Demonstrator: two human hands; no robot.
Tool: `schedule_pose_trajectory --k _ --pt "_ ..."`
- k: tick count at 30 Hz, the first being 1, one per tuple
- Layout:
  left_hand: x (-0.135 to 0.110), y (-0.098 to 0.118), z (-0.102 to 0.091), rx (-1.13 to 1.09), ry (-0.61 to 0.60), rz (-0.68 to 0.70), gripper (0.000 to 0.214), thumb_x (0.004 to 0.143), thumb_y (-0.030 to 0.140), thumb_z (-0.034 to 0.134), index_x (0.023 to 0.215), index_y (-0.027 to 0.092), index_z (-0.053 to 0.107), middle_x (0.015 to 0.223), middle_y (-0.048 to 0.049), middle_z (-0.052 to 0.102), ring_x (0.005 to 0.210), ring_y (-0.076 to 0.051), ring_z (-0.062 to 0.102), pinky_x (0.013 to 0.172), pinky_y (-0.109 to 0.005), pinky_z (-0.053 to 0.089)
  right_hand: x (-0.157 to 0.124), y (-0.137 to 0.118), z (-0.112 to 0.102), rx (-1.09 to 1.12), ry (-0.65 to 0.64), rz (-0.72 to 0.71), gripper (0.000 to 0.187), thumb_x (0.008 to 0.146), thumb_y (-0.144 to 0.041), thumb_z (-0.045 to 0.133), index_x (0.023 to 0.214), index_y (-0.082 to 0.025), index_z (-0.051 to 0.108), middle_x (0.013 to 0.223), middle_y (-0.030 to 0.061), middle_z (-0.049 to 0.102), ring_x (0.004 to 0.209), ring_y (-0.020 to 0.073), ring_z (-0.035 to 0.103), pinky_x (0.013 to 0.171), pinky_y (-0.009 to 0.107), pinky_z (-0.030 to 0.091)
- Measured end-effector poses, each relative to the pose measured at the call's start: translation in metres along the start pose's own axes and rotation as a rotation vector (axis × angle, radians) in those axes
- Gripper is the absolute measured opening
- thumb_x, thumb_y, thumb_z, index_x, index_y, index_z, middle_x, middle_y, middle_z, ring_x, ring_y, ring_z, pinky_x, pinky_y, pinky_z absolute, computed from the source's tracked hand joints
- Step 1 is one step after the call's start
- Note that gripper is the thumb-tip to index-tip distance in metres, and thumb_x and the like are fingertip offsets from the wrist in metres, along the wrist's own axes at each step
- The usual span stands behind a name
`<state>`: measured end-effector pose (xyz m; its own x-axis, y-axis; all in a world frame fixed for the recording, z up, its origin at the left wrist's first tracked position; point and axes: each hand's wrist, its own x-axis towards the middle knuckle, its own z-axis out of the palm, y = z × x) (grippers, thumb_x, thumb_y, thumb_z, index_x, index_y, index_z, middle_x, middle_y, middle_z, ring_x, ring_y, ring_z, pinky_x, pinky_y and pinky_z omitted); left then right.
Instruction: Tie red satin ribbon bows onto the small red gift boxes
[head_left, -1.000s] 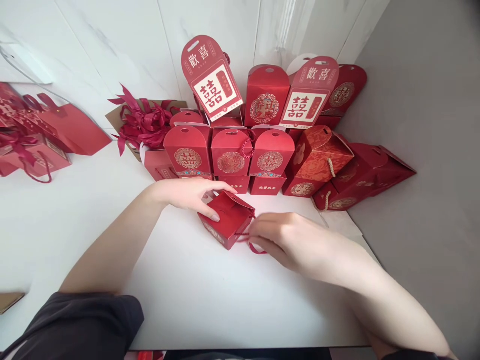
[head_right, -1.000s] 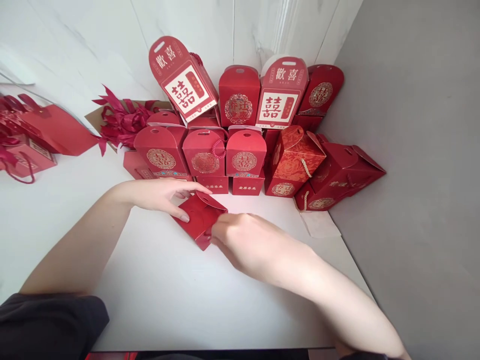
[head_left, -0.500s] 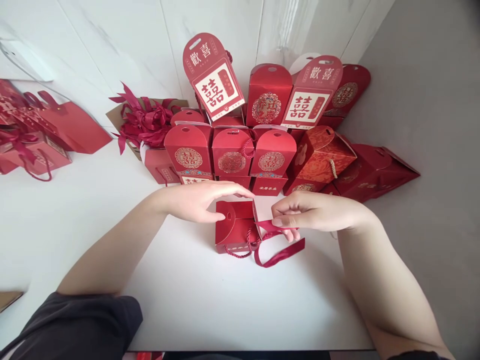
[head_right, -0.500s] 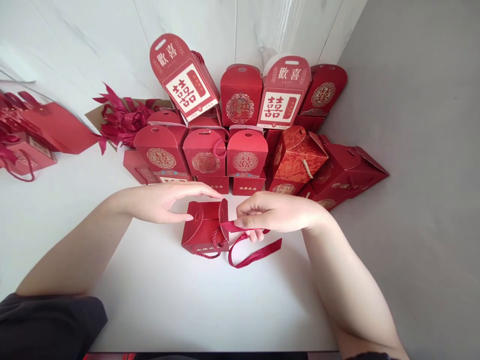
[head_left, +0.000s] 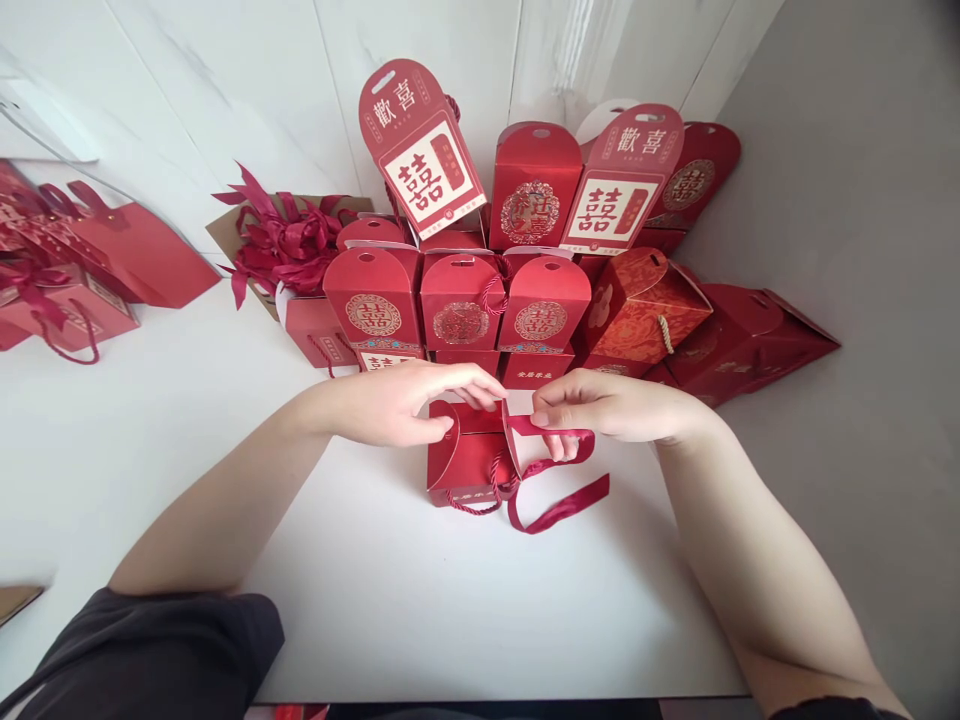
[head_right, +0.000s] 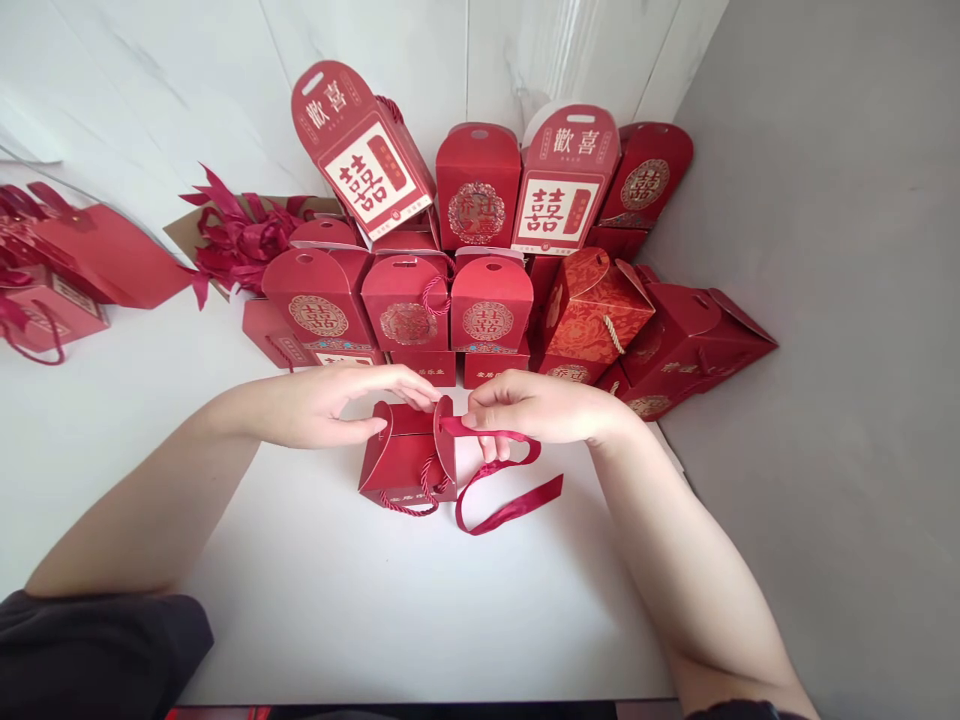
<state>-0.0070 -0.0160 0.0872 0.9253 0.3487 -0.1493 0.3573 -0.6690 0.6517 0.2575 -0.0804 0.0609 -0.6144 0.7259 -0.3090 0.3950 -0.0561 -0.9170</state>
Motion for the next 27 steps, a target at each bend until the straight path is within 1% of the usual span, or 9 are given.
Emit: schedule_pose_trajectory --k 2,4,5,7,10,13,17,23,27 --pt "0.002 -0.002 0.002 -0.025 0.075 -0.038 0.037 0.091 0.020 0.051 0.127 0.027 0.055 0.131 -0.0022 0.061 0.121 -0.019 0.056 0.102 -0.032 0.044 0.004 0.002 0.001 0.031 -0.004 -0.019 0.039 0.092 -0.049 0.056 0.074 -0.014 0.060 0.070 0.0020 0.066 0.064 0.0121 0.060 0.062 0.026 0.047" --pt "0.005 -0.005 0.005 -0.012 0.146 -0.078 0.027 0.094 0.032 0.051 0.118 0.025 0.060 0.125 -0.0028 0.062 0.118 -0.020 0.057 0.099 -0.034 0.045 0.008 0.003 0.003 0.060 0.023 -0.035 0.039 0.091 -0.050 0.057 0.076 -0.014 0.062 0.070 0.0016 0.065 0.065 0.0121 0.060 0.062 0.025 0.047" --pt "0.007 -0.006 0.006 0.007 0.167 -0.095 0.026 0.094 0.038 0.051 0.113 0.025 0.062 0.123 -0.0031 0.062 0.115 -0.020 0.057 0.097 -0.034 0.045 0.009 0.004 0.004 0.066 0.044 -0.043 0.038 0.090 -0.050 0.058 0.078 -0.014 0.062 0.070 0.0015 0.064 0.066 0.0122 0.061 0.062 0.025 0.047" --pt "0.011 -0.009 0.010 0.031 0.164 -0.110 0.030 0.093 0.046 0.051 0.107 0.024 0.065 0.122 -0.0038 0.060 0.110 -0.021 0.059 0.094 -0.035 0.046 0.011 0.004 0.005 0.057 0.075 -0.054 0.038 0.090 -0.050 0.059 0.079 -0.014 0.063 0.071 0.0016 0.064 0.067 0.0124 0.061 0.063 0.025 0.048" --pt "0.017 -0.013 0.016 -0.008 0.117 -0.079 0.029 0.093 0.044 0.050 0.104 0.021 0.066 0.124 -0.0055 0.057 0.107 -0.020 0.059 0.091 -0.033 0.047 0.011 0.002 0.006 0.035 0.025 -0.055 0.038 0.091 -0.048 0.057 0.077 -0.014 0.065 0.071 0.0025 0.066 0.066 0.0123 0.061 0.064 0.025 0.048" --pt "0.020 -0.014 0.020 -0.072 0.093 -0.040 0.025 0.093 0.037 0.052 0.107 0.020 0.065 0.126 -0.0067 0.056 0.111 -0.020 0.058 0.094 -0.033 0.047 0.009 -0.001 0.007 0.044 -0.045 -0.034 0.038 0.092 -0.047 0.057 0.075 -0.014 0.066 0.068 0.0026 0.068 0.061 0.0119 0.062 0.061 0.025 0.048" --pt "0.021 -0.013 0.023 -0.137 0.074 -0.040 0.024 0.092 0.034 0.053 0.110 0.021 0.064 0.129 -0.0063 0.055 0.116 -0.020 0.057 0.098 -0.033 0.046 0.011 0.000 0.008 0.064 0.014 -0.015 0.040 0.091 -0.050 0.057 0.078 -0.013 0.068 0.070 0.0036 0.070 0.061 0.0126 0.063 0.060 0.025 0.049" --pt "0.022 -0.010 0.021 -0.190 0.053 -0.027 0.018 0.091 0.035 0.055 0.092 0.019 0.063 0.128 -0.0054 0.055 0.116 -0.020 0.057 0.100 -0.034 0.044 0.017 0.006 0.013 0.029 0.008 -0.017 0.041 0.091 -0.052 0.055 0.082 -0.013 0.066 0.077 0.0048 0.070 0.063 0.0116 0.059 0.060 0.025 0.047" --pt "0.021 -0.010 0.020 -0.230 0.026 -0.004 0.017 0.089 0.035 0.057 0.095 0.020 0.065 0.124 -0.0058 0.059 0.112 -0.020 0.058 0.100 -0.035 0.043 0.017 0.005 0.018 0.042 0.035 -0.040 0.040 0.090 -0.053 0.056 0.081 -0.015 0.062 0.076 0.0034 0.066 0.066 0.0119 0.058 0.063 0.026 0.047"
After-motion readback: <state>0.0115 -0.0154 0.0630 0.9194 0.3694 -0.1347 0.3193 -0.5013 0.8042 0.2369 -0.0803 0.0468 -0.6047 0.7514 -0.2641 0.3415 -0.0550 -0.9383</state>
